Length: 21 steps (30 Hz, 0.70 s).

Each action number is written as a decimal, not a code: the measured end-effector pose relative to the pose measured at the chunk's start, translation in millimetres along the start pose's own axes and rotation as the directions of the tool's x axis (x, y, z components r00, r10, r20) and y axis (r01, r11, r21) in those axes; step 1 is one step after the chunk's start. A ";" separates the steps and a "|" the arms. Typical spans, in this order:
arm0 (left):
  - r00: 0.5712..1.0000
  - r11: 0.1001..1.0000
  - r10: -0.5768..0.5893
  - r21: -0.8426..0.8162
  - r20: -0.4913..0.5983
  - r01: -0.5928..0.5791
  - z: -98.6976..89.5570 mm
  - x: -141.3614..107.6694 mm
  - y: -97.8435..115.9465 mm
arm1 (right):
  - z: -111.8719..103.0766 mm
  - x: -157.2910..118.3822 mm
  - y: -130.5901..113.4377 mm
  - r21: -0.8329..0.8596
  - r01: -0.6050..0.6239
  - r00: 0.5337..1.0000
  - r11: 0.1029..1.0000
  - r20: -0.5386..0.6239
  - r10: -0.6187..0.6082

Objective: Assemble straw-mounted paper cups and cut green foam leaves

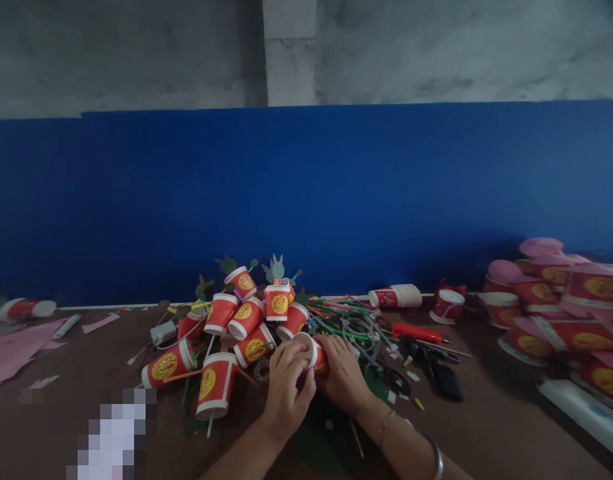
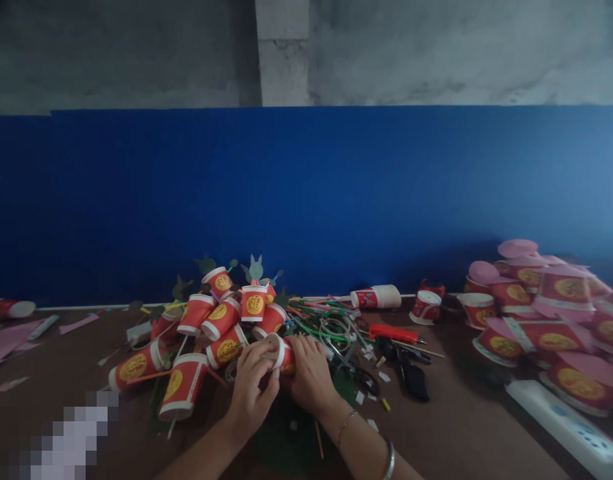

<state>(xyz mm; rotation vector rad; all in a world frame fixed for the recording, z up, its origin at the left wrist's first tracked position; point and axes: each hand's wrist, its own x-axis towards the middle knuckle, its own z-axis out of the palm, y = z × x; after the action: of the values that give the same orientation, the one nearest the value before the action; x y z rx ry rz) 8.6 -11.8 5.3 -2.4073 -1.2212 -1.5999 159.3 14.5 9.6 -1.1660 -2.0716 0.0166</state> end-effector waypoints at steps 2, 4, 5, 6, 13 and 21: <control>1.000 1.000 -0.006 -0.021 -0.003 0.006 -1.7 -0.1 -0.4 | 3.6 0.7 4.6 0.086 -0.079 0.996 0.993 -0.033 0.082; 0.998 0.997 -0.048 -0.058 -0.031 0.046 -3.9 0.0 -0.5 | 7.3 2.0 9.4 0.234 -0.170 0.978 0.957 -0.075 0.192; 0.995 0.994 -0.075 -0.082 -0.058 0.071 -4.7 0.0 -0.5 | 8.9 2.8 11.1 0.320 -0.201 0.967 0.926 -0.085 0.239; 0.991 0.990 -0.098 -0.107 -0.092 0.088 -5.3 -0.1 -0.5 | 10.2 3.5 12.0 0.404 -0.218 0.959 0.888 -0.079 0.272; 0.974 0.984 -0.124 -0.154 -0.189 0.095 -4.8 -1.0 2.7 | 12.0 2.8 0.9 0.590 -0.262 0.965 0.764 0.165 0.203; 0.984 0.992 -0.005 -0.127 -0.180 -0.019 -3.4 -4.5 1.6 | 1.5 3.5 11.2 0.471 -0.104 0.975 0.876 0.221 -0.003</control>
<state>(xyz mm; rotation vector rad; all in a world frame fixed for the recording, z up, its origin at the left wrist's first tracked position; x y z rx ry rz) 6.1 -17.0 4.0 -2.2708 -1.1107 -1.9006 165.5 24.2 6.7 -0.9334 -2.0518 0.6756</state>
